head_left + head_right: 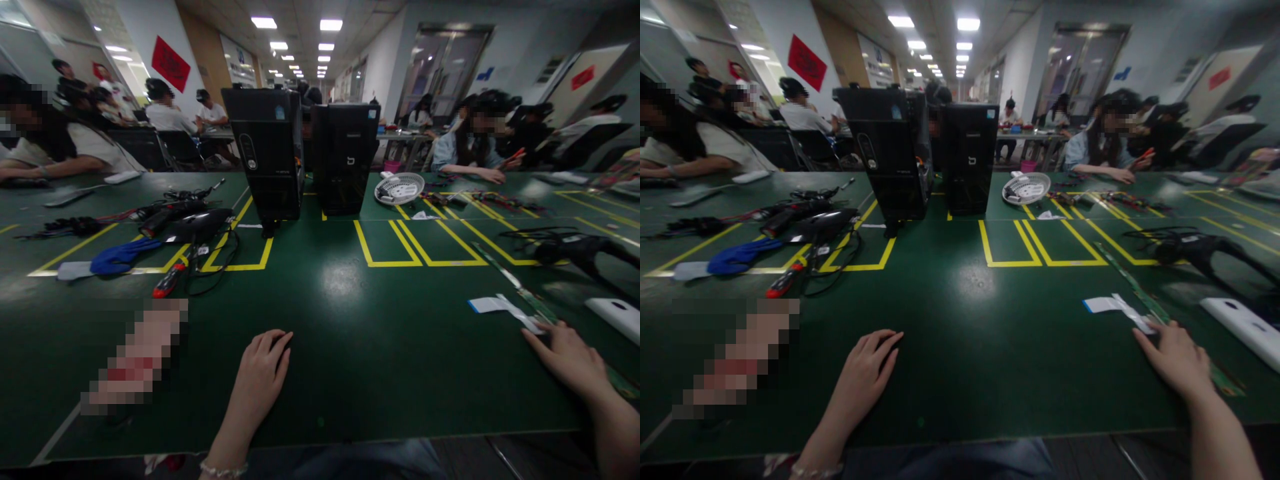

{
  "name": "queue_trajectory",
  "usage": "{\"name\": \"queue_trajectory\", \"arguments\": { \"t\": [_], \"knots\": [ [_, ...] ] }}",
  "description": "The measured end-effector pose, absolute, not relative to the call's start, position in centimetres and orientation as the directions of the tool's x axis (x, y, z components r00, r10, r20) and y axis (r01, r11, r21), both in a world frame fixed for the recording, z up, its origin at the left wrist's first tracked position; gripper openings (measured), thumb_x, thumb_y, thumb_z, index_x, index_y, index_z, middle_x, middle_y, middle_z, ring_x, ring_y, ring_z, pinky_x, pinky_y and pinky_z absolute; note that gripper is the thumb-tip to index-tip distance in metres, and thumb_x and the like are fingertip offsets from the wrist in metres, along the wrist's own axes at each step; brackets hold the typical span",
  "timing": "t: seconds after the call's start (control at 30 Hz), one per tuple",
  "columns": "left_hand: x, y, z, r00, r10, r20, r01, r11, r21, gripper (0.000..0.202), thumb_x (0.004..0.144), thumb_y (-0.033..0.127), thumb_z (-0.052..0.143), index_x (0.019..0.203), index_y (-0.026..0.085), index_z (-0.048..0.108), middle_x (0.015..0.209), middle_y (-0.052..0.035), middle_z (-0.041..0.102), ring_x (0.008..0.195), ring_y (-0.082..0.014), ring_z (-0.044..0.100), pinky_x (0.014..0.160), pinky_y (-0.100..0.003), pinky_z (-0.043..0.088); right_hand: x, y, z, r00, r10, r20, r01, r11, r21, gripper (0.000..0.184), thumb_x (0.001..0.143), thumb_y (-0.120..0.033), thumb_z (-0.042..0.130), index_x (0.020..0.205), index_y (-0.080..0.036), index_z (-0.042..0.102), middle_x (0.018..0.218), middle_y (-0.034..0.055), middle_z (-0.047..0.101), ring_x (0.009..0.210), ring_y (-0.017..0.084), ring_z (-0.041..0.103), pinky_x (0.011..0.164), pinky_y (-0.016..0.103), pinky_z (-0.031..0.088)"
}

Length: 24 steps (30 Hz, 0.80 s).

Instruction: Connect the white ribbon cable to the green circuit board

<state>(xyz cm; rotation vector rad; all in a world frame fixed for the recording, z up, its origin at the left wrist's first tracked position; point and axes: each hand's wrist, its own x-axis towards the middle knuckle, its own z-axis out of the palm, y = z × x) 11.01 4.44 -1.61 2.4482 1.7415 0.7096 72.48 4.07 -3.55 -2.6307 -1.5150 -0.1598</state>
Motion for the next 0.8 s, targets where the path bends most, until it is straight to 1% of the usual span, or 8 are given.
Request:
{"name": "queue_trajectory", "arguments": {
  "t": [0.1,0.2,0.3,0.43,0.47,0.53,0.67,0.8],
  "knots": [
    [11.0,4.4,-1.6,0.259,0.909,0.325,0.883,-0.359,0.302,0.033,0.096,0.022,0.044,0.125,0.019,0.059,0.118,-0.0094,0.058,0.108,-0.0267,0.054,0.091,-0.046,0.049,71.1,3.9,-2.5,0.544,0.831,0.115,0.839,-0.535,-0.102,0.084,0.082,-0.068,0.018,0.131,-0.007,0.046,0.123,0.0284,0.052,0.12,0.04,0.048,0.095,0.053,0.038],
    [11.0,4.5,-1.5,0.266,0.907,0.328,0.884,-0.365,0.293,0.033,0.096,0.023,0.044,0.124,0.018,0.06,0.117,-0.0099,0.058,0.108,-0.0269,0.054,0.092,-0.046,0.048,70.1,3.7,-1.8,0.489,0.849,0.2,0.871,-0.488,-0.058,0.09,0.081,-0.069,0.016,0.136,-0.002,0.04,0.133,0.0303,0.045,0.127,0.041,0.041,0.1,0.051,0.036],
    [11.1,4.5,-1.4,0.274,0.902,0.333,0.882,-0.374,0.285,0.033,0.096,0.022,0.045,0.124,0.017,0.061,0.115,-0.0104,0.059,0.107,-0.0273,0.054,0.091,-0.046,0.048,69.2,3.6,-1.7,0.401,0.873,0.277,0.909,-0.417,0.001,0.089,0.083,-0.067,0.011,0.138,-0.004,0.041,0.144,0.0261,0.038,0.134,0.039,0.034,0.107,0.049,0.031],
    [11.2,4.5,-1.4,0.269,0.903,0.334,0.879,-0.372,0.297,0.032,0.096,0.022,0.044,0.124,0.018,0.06,0.116,-0.0097,0.058,0.108,-0.0267,0.054,0.092,-0.045,0.048,68.4,3.6,-2.2,0.343,0.908,0.239,0.933,-0.36,0.029,0.084,0.086,-0.065,0.011,0.147,-0.011,0.032,0.152,0.02,0.03,0.136,0.036,0.033,0.107,0.052,0.029],
    [11.2,4.4,-1.4,0.264,0.904,0.336,0.879,-0.369,0.302,0.032,0.096,0.022,0.044,0.124,0.019,0.06,0.116,-0.0094,0.058,0.108,-0.0265,0.054,0.092,-0.045,0.048,68.4,3.6,-2.3,0.342,0.913,0.223,0.933,-0.358,0.033,0.082,0.086,-0.064,0.012,0.147,-0.014,0.032,0.153,0.0188,0.029,0.137,0.036,0.033,0.107,0.054,0.028],
    [11.2,4.4,-1.4,0.256,0.905,0.34,0.878,-0.365,0.309,0.032,0.096,0.022,0.044,0.124,0.02,0.06,0.116,-0.0089,0.059,0.108,-0.0266,0.054,0.092,-0.046,0.048,68.7,3.7,-2.6,0.332,0.925,0.186,0.939,-0.343,0.032,0.076,0.086,-0.062,0.014,0.144,-0.018,0.038,0.15,0.0175,0.034,0.136,0.035,0.035,0.106,0.057,0.028],
    [11.2,4.4,-1.4,0.256,0.907,0.335,0.879,-0.362,0.309,0.033,0.096,0.023,0.044,0.124,0.019,0.06,0.117,-0.0097,0.059,0.108,-0.027,0.055,0.091,-0.046,0.049,69.6,4.0,-3.0,0.294,0.944,0.149,0.956,-0.29,-0.048,0.07,0.084,-0.06,0.021,0.132,-0.018,0.05,0.14,0.0174,0.047,0.132,0.032,0.041,0.105,0.052,0.034],
    [11.2,4.4,-1.5,0.251,0.907,0.338,0.882,-0.359,0.306,0.033,0.096,0.023,0.044,0.124,0.02,0.061,0.116,-0.0098,0.059,0.107,-0.027,0.055,0.09,-0.046,0.049,69.8,3.9,-3.0,0.318,0.935,0.158,0.946,-0.302,-0.116,0.061,0.085,-0.057,0.025,0.124,-0.02,0.053,0.139,0.0167,0.048,0.133,0.033,0.04,0.106,0.056,0.029]
  ]
}}
